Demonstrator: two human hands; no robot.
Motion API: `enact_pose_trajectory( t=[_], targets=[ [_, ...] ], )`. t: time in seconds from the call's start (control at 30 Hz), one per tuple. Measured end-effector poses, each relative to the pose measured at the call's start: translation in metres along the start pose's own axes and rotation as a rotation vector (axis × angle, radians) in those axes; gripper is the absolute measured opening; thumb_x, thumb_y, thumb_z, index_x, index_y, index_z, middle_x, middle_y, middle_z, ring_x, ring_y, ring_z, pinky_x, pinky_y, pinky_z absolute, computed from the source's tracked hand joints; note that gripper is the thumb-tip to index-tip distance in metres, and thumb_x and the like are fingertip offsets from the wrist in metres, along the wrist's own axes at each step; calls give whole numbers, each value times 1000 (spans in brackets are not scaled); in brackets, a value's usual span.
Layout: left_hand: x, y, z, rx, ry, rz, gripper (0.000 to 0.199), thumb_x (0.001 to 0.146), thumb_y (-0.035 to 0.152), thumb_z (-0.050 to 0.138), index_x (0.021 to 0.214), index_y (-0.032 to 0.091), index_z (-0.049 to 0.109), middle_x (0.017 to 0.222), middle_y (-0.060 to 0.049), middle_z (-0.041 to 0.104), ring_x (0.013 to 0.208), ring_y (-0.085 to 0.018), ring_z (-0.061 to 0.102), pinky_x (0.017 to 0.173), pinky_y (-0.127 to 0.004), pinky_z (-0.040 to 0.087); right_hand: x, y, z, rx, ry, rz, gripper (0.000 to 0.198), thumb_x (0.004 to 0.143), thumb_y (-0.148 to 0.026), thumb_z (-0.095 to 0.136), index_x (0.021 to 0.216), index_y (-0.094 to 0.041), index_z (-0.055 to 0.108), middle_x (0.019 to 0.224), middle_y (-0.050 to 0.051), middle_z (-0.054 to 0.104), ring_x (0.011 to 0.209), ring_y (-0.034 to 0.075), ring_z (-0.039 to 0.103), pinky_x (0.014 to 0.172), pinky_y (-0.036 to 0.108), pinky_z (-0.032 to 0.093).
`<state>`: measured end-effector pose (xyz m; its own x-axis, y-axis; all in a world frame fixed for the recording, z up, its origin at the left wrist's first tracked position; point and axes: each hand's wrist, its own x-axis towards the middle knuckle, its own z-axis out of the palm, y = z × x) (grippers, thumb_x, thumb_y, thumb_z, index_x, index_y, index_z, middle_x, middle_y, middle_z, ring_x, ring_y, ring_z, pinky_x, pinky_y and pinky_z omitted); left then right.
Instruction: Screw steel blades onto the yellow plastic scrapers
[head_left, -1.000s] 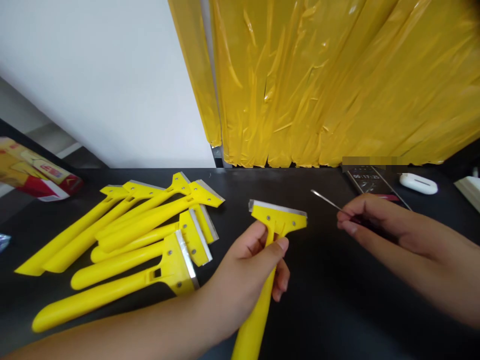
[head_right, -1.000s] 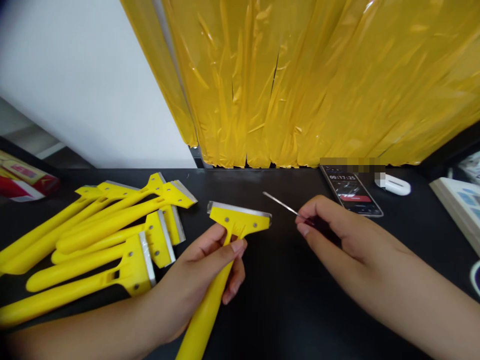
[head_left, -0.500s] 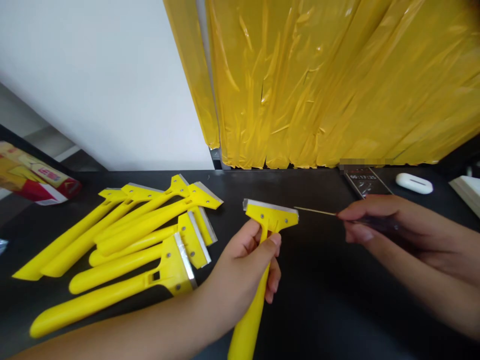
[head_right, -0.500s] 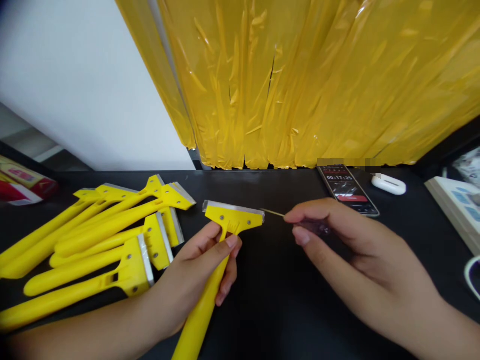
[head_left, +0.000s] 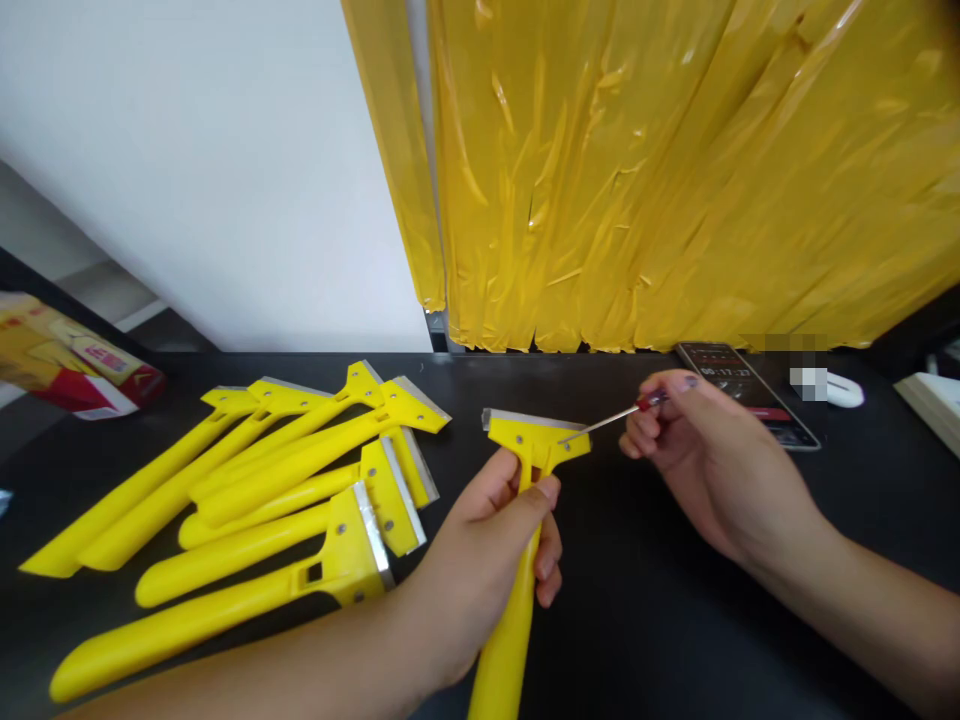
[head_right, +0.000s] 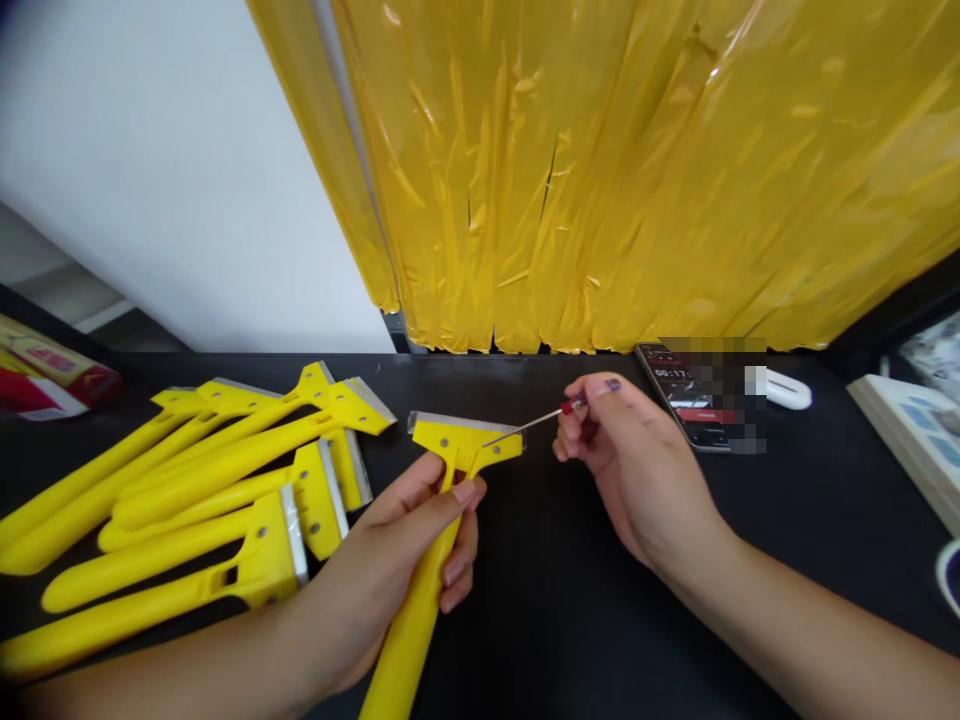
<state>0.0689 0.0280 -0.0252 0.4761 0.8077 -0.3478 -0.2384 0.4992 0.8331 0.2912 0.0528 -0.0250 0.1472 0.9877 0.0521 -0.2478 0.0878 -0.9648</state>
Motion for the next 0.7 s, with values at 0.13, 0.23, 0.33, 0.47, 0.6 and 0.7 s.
enact_pose_trajectory(
  t=[0.13,0.23,0.33,0.47,0.6,0.7],
  targets=[
    [0,-1,1,-6,29,8,23,104,39,68,99,24,51,59,9,48,50,-9,39,48,-20,40,-20,-8,-16,-539,-47,-425,10,106,-42,68,113,-39,75,97,2,72,84,24,68,77,40,56],
    [0,-1,1,-12,31,15,23,104,39,68,99,24,52,58,8,47,49,-9,40,48,-20,40,-35,-8,-22,-705,-72,-532,16,106,-38,67,119,-44,73,103,4,74,85,28,70,76,45,58],
    [2,-1,1,-10,30,4,21,105,37,67,97,24,52,57,9,47,48,-9,39,48,-19,39,-37,-7,-20,-700,-37,-489,15,107,-39,64,118,-45,72,100,4,73,83,29,70,71,45,59],
    [3,-1,-1,-24,38,-3,22,105,36,68,95,24,52,57,8,46,50,-8,39,48,-19,40,-33,-7,-16,-682,-30,-463,13,108,-41,64,117,-43,72,99,3,72,82,26,70,69,40,59],
    [2,-3,-3,-40,36,-9,24,105,34,69,92,23,51,58,8,47,51,-8,39,49,-19,39,-33,-7,-17,-701,-41,-479,12,109,-39,63,117,-42,71,97,2,72,82,22,70,70,36,58],
    [3,-3,-4,-49,24,-11,22,105,34,68,95,24,51,58,8,47,51,-8,39,49,-20,40,-33,-5,-19,-684,-40,-456,13,109,-39,62,118,-41,71,97,2,72,83,22,70,70,36,58]
  ],
)
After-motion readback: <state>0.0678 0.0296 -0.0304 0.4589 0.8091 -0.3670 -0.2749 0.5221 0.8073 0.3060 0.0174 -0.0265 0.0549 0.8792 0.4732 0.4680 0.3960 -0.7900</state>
